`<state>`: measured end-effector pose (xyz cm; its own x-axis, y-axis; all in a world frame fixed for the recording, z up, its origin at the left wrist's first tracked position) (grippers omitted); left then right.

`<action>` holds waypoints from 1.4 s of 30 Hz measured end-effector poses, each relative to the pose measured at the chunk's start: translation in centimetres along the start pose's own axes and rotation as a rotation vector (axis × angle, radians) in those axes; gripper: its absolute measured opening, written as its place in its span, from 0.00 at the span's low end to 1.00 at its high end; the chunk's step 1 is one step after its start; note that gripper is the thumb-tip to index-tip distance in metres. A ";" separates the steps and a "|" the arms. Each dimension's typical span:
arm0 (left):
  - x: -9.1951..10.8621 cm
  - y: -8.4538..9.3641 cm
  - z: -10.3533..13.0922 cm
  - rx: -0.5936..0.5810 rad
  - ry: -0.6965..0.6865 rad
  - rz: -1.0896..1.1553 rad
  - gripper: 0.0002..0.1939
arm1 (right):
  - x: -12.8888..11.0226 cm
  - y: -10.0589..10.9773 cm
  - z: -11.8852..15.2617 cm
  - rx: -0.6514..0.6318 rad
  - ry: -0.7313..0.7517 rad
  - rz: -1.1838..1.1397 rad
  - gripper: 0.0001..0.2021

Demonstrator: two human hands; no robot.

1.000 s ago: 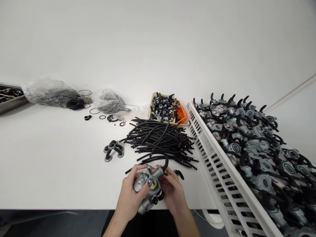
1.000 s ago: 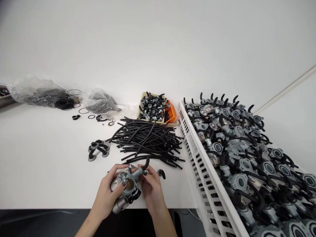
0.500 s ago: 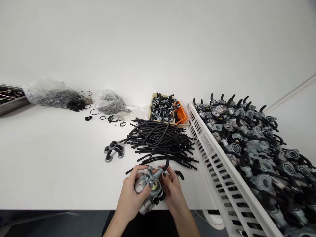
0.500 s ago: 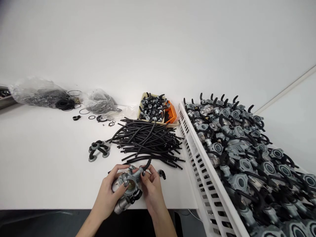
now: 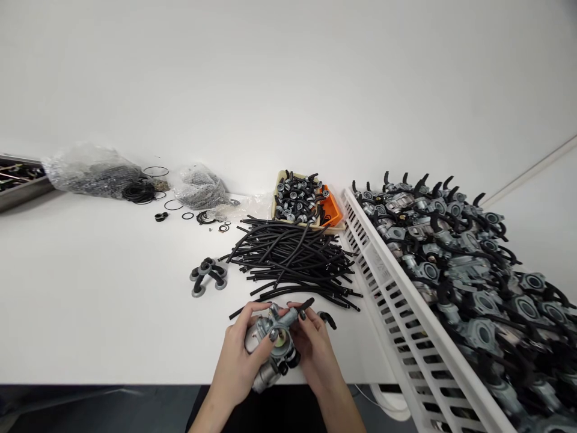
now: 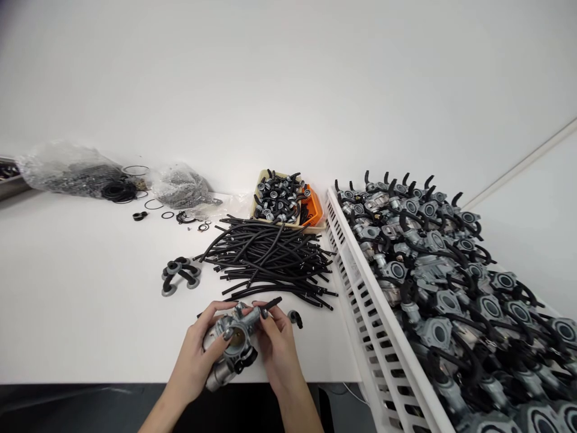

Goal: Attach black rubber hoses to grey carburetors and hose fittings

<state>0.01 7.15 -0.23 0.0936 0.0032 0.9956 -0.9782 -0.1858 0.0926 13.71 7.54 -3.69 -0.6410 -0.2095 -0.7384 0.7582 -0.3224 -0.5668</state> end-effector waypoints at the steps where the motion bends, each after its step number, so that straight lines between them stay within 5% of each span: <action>1: 0.0 0.1 0.0 0.010 0.003 0.012 0.19 | 0.1 0.2 0.0 0.009 -0.013 -0.016 0.14; 9: 0.5 0.1 0.0 0.036 0.020 0.070 0.22 | 1.2 1.9 -0.5 0.103 -0.063 -0.099 0.15; 42: -0.3 -0.5 0.1 -0.088 0.024 -0.004 0.17 | 0.4 0.8 -0.6 0.024 0.059 0.049 0.24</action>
<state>0.46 7.15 -0.56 0.0941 0.0274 0.9952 -0.9904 -0.0987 0.0964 14.16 7.72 -4.64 -0.5942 -0.1715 -0.7858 0.7852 -0.3354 -0.5206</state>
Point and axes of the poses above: each hand's wrist, its own z-axis away from the middle knuckle, its own y-axis out of the back of the hand, x = y × z, the point moved 7 cm from there along -z, towards the middle knuckle, and after that the axes turned 13 degrees about x, right-handed, at the moved point
